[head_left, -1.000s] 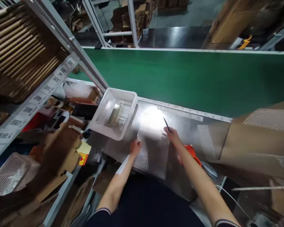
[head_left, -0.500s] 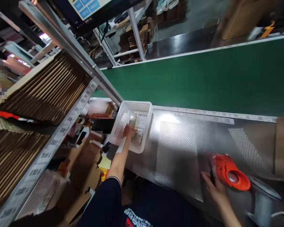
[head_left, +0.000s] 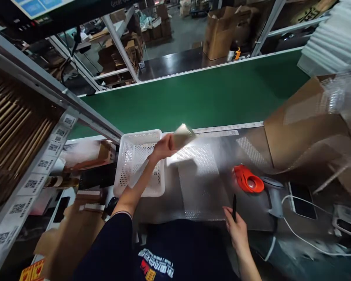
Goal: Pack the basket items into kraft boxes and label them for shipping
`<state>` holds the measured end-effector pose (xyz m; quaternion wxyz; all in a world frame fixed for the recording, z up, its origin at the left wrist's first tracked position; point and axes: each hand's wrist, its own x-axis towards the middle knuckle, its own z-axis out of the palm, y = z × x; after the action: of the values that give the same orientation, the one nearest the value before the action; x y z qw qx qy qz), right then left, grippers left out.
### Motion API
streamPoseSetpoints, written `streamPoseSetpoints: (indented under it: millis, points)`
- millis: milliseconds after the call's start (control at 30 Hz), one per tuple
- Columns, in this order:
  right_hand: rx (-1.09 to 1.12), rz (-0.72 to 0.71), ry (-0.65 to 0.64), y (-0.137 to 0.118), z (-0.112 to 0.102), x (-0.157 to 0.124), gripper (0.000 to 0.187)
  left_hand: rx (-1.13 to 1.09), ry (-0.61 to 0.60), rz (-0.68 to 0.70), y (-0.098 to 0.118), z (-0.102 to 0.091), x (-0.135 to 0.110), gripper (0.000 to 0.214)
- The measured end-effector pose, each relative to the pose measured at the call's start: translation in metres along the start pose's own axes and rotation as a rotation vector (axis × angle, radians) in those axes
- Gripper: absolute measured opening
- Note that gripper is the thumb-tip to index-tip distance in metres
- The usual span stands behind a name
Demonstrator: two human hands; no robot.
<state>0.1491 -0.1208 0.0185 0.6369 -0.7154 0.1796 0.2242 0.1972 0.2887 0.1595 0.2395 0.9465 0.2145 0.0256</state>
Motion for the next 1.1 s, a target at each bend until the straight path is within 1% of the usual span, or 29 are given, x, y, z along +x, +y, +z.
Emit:
streamPoseSetpoints:
  millis: [33,67,100,167,233,333,367,433,500,533,633,767,967,1100]
  points:
    - [0.029,0.027,0.003,-0.002,0.002,-0.004,0.067,0.019,-0.099,0.043,0.014,0.012,0.017,0.05]
    - [0.058,0.048,0.01,-0.005,0.002,-0.008,0.068,0.036,-0.157,0.07,0.026,0.025,0.033,0.049]
    - [0.081,0.06,0.026,-0.006,0.001,-0.011,0.068,0.06,-0.197,0.084,0.035,0.038,0.047,0.051]
    - [0.115,0.055,0.085,-0.003,-0.005,-0.017,0.066,0.116,-0.234,0.092,0.045,0.062,0.069,0.053]
    - [0.154,0.068,0.154,0.006,-0.013,-0.021,0.066,0.18,-0.274,0.091,0.044,0.08,0.083,0.051]
    - [0.227,0.106,0.235,0.024,-0.025,-0.025,0.068,0.256,-0.329,0.092,0.032,0.097,0.093,0.042]
    - [0.246,0.119,0.249,0.029,-0.029,-0.026,0.069,0.274,-0.345,0.095,0.028,0.101,0.095,0.043]
    - [0.265,0.131,0.263,0.034,-0.033,-0.027,0.072,0.302,-0.371,0.102,0.021,0.106,0.097,0.052]
    - [0.263,0.135,0.266,0.033,-0.034,-0.026,0.075,0.321,-0.387,0.103,0.017,0.109,0.099,0.063]
    - [0.262,0.135,0.266,0.03,-0.034,-0.025,0.077,0.328,-0.392,0.102,0.016,0.11,0.1,0.065]
    - [0.273,0.132,0.271,0.02,-0.029,-0.022,0.079,0.346,-0.399,0.101,0.013,0.112,0.101,0.063]
    - [0.289,0.091,0.279,0.01,-0.016,-0.019,0.077,0.36,-0.401,0.106,0.007,0.116,0.102,0.068]
    - [0.22,0.118,0.215,0.007,-0.004,-0.015,0.084,0.346,-0.398,0.106,0.002,0.12,0.103,0.071]
    - [0.184,0.111,0.219,0.006,0.0,-0.013,0.086,0.339,-0.404,0.11,0.001,0.121,0.104,0.071]
